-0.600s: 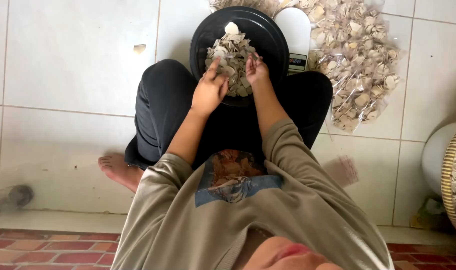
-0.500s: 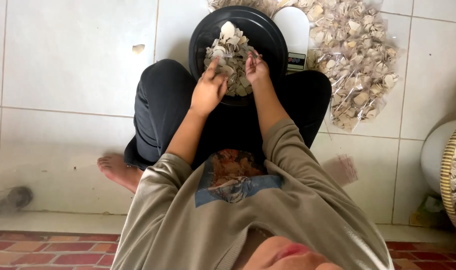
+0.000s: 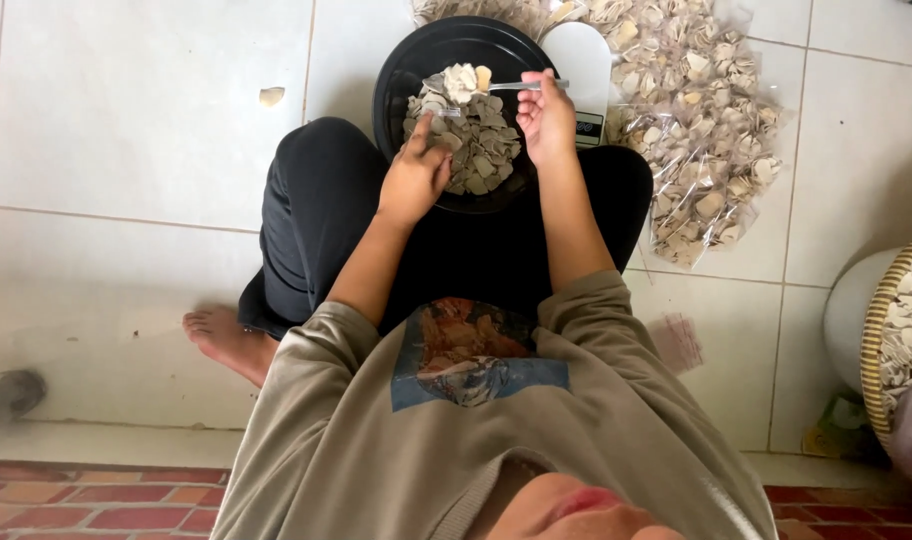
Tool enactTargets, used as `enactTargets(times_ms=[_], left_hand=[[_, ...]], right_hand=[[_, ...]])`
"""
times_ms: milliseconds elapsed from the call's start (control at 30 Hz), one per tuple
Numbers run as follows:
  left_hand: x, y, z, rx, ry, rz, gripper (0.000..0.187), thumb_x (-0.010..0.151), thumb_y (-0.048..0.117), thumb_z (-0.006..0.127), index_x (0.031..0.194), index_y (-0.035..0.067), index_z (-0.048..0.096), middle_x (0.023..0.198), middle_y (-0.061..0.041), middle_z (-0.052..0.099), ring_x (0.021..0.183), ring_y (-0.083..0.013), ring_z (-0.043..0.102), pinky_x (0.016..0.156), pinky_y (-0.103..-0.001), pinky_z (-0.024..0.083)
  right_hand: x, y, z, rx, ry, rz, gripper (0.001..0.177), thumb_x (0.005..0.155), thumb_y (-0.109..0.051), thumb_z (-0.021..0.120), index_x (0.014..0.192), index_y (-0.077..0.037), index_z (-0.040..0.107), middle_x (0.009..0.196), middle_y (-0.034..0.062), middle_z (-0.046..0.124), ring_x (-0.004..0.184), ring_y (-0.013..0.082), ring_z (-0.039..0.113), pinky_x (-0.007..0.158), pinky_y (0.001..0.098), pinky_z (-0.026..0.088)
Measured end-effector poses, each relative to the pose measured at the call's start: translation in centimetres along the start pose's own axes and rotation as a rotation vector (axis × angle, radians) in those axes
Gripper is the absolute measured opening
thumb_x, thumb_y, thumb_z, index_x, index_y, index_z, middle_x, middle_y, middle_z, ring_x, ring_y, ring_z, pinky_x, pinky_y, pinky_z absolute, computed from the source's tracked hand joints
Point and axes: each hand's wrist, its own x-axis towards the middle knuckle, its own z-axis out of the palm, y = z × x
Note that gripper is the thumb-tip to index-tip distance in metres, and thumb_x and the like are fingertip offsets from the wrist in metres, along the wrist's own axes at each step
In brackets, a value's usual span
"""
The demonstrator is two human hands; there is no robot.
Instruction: The person is manually packaging small pieces of chips into plastic bags, weighing each bag on a digital scale to ensure consistency.
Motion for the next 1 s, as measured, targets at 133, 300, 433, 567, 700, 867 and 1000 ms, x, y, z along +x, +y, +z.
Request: enactTargets(times_ms=[133, 300, 433, 567, 700, 867, 1000], left_hand=[[-0.1, -0.1, 0.2, 0.014, 0.009, -0.009, 0.013, 0.103, 0.015, 0.065, 0.112, 0.008, 0.072, 0.160, -0.029, 0.033, 0.116, -0.0537, 0.065, 0.084, -0.056, 0.057], [-0.1, -0.3, 0.2, -0.026, 0.086, 0.064, 0.009, 0.103, 0.012, 0.067, 0.107, 0.005, 0.069, 0.157, -0.035, 0.033, 0.124, -0.0526, 0.064, 0.087, -0.053, 0.059], [-0.2, -0.1, -0.2, -0.030, 0.070, 0.071, 0.012, 0.103, 0.010, 0.068, 0.112, 0.003, 0.070, 0.160, -0.033, 0.031, 0.129, -0.0569, 0.059, 0.090, -0.055, 0.060], [-0.4, 0.0, -0.1, -0.027, 0.111, 0.091, 0.014, 0.103, 0.008, 0.070, 0.116, 0.007, 0.072, 0.163, -0.025, 0.030, 0.118, -0.0531, 0.067, 0.083, -0.052, 0.061], [-0.3, 0.4, -0.6, -0.031, 0.094, 0.065, 0.011, 0.105, 0.009, 0.068, 0.114, 0.004, 0.073, 0.163, -0.025, 0.030, 0.121, -0.0516, 0.066, 0.083, -0.051, 0.060], [-0.2, 0.3, -0.6, -0.018, 0.083, 0.064, 0.010, 0.105, 0.010, 0.068, 0.112, 0.005, 0.072, 0.163, -0.024, 0.029, 0.115, -0.0523, 0.068, 0.079, -0.052, 0.060], [-0.3, 0.2, -0.6, -0.024, 0.100, 0.094, 0.010, 0.104, 0.010, 0.070, 0.112, 0.005, 0.072, 0.162, -0.026, 0.030, 0.126, -0.0543, 0.063, 0.088, -0.054, 0.061]], right_hand=[[-3.7, -2.7, 3.2, -0.260, -0.077, -0.085, 0.043, 0.101, -0.041, 0.049, 0.101, -0.003, 0.070, 0.071, 0.0038, 0.060, 0.055, 0.0109, 0.050, 0.050, 0.0226, 0.038], [-6.9, -3.1, 6.7, -0.992, -0.383, -0.246, 0.037, 0.106, -0.036, 0.044, 0.098, -0.014, 0.073, 0.077, -0.0031, 0.065, 0.059, 0.0057, 0.059, 0.056, 0.0202, 0.050], [-5.9, -2.7, 5.5, -1.102, -0.383, -0.650, 0.034, 0.108, -0.028, 0.044, 0.097, -0.016, 0.074, 0.077, -0.0006, 0.070, 0.057, 0.0080, 0.063, 0.054, 0.0242, 0.050], [-4.0, -3.0, 3.6, -0.893, -0.042, -0.877, 0.038, 0.107, -0.035, 0.038, 0.098, -0.014, 0.070, 0.077, -0.0010, 0.068, 0.063, 0.0101, 0.062, 0.051, 0.0239, 0.047], [0.4, -0.8, 0.0, -0.980, 0.102, -0.543, 0.042, 0.103, -0.042, 0.038, 0.112, -0.019, 0.073, 0.088, -0.0019, 0.073, 0.056, 0.0083, 0.064, 0.057, 0.0230, 0.051], [5.0, 4.6, -3.2, -0.903, 0.234, -0.239, 0.035, 0.100, -0.032, 0.043, 0.111, -0.018, 0.073, 0.093, 0.0002, 0.074, 0.051, 0.0120, 0.065, 0.048, 0.0276, 0.052], [5.5, 5.9, -1.9, -0.408, 0.399, 0.136, 0.041, 0.103, -0.033, 0.041, 0.121, -0.008, 0.068, 0.118, 0.0150, 0.074, 0.081, 0.0262, 0.075, 0.073, 0.0345, 0.067]])
